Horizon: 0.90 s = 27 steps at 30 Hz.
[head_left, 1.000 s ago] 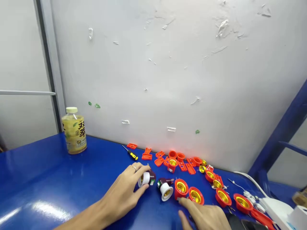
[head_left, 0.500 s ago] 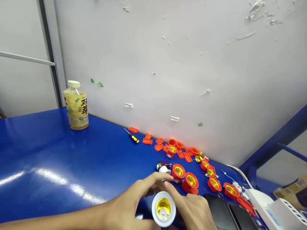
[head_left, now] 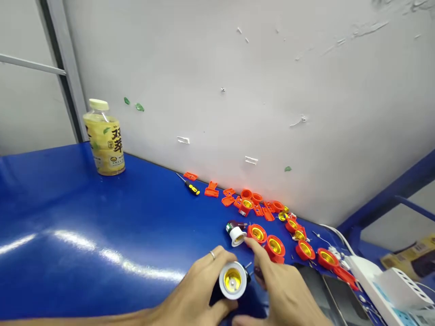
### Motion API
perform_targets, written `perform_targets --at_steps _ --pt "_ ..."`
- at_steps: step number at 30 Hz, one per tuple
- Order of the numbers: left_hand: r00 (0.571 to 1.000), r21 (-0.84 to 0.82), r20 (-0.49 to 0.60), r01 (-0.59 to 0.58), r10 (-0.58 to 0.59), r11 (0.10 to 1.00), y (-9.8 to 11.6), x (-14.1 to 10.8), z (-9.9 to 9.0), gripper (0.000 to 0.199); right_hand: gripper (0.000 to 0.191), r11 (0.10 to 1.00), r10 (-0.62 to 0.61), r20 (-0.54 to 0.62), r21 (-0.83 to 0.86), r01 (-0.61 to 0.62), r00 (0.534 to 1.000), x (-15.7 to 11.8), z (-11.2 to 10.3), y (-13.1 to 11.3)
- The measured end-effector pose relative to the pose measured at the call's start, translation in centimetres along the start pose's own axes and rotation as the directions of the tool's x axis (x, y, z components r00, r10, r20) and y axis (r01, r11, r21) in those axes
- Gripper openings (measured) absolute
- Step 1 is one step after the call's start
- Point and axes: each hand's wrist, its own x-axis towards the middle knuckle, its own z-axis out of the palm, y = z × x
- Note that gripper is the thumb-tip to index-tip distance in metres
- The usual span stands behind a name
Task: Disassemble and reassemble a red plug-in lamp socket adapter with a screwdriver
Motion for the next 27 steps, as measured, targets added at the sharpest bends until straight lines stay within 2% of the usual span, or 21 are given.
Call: perform_targets --at_steps 1,2,3,4,5,6,8,9,11,15,17,19,23,27 --pt "1.000 0.016 0.012 -0.023 0.023 1.000 -0.2 -0.2 0.0 0.050 0.054 0.997 0.070 0.005 0.046 -0.070 0.998 0.4 -1.1 0.3" --pt "0.998 0.027 0.025 -0.060 0.060 0.998 -0.4 -0.4 0.1 0.056 0.037 0.973 0.187 0.068 0.128 -0.194 0.980 1.0 -2.4 0.5" --pt "0.995 0.041 0.044 -0.097 0.095 0.994 -0.6 -0.6 0.1 0.063 0.035 0.923 0.285 0.111 0.236 -0.303 0.952 1.7 -3.8 0.6" --pt "0.989 0.065 0.045 -0.143 0.140 0.988 -0.8 -0.8 0.2 0.070 0.040 0.853 0.367 0.108 0.358 -0.380 0.924 2.4 -5.1 0.7" --pt "0.981 0.090 0.031 -0.195 0.193 0.977 -0.9 -0.9 0.3 0.076 0.042 0.755 0.447 0.129 0.477 -0.450 0.885 3.3 -6.3 0.5" --pt "0.972 0.109 0.019 -0.235 0.234 0.966 -0.9 -0.9 0.3 0.080 0.047 0.645 0.488 0.094 0.631 -0.431 0.868 4.2 -7.3 0.3" --pt "0.962 0.099 -0.011 -0.271 0.273 0.958 -0.6 -0.8 0.3 0.077 0.047 0.443 0.480 0.090 0.833 -0.330 0.873 5.7 -8.1 -0.6" --pt "0.972 0.079 0.042 -0.235 0.232 0.969 -0.3 -0.6 0.2 0.067 0.047 0.376 0.482 0.066 0.885 -0.274 0.874 6.3 -8.0 -1.2" --pt "0.977 0.050 0.063 -0.209 0.206 0.977 0.3 -0.3 -0.1 0.060 0.049 0.259 0.428 0.075 0.945 -0.202 0.901 6.8 -6.7 -2.2" --pt "0.977 0.029 0.067 -0.205 0.203 0.978 1.0 0.0 -0.5 0.053 0.056 0.029 0.366 0.202 0.973 -0.229 0.908 6.0 -2.4 -3.2" --pt "0.980 0.031 0.066 -0.189 0.186 0.982 1.1 0.0 -0.5 0.045 0.055 -0.031 0.337 0.221 0.974 -0.224 0.915 5.4 -0.7 -3.1" --pt "0.983 0.038 0.064 -0.172 0.170 0.984 1.2 0.1 -0.5 0.033 0.054 -0.054 0.310 0.211 0.977 -0.204 0.927 5.0 0.2 -2.9" --pt "0.984 0.002 0.062 -0.166 0.165 0.986 1.6 0.1 -0.5 0.024 0.052 -0.079 0.309 0.205 0.979 -0.190 0.928 4.8 0.4 -2.8" --pt "0.986 -0.028 0.100 -0.132 0.134 0.991 1.6 0.2 -0.5 0.021 0.054 -0.074 0.319 0.254 0.967 -0.243 0.913 5.0 0.2 -2.7"
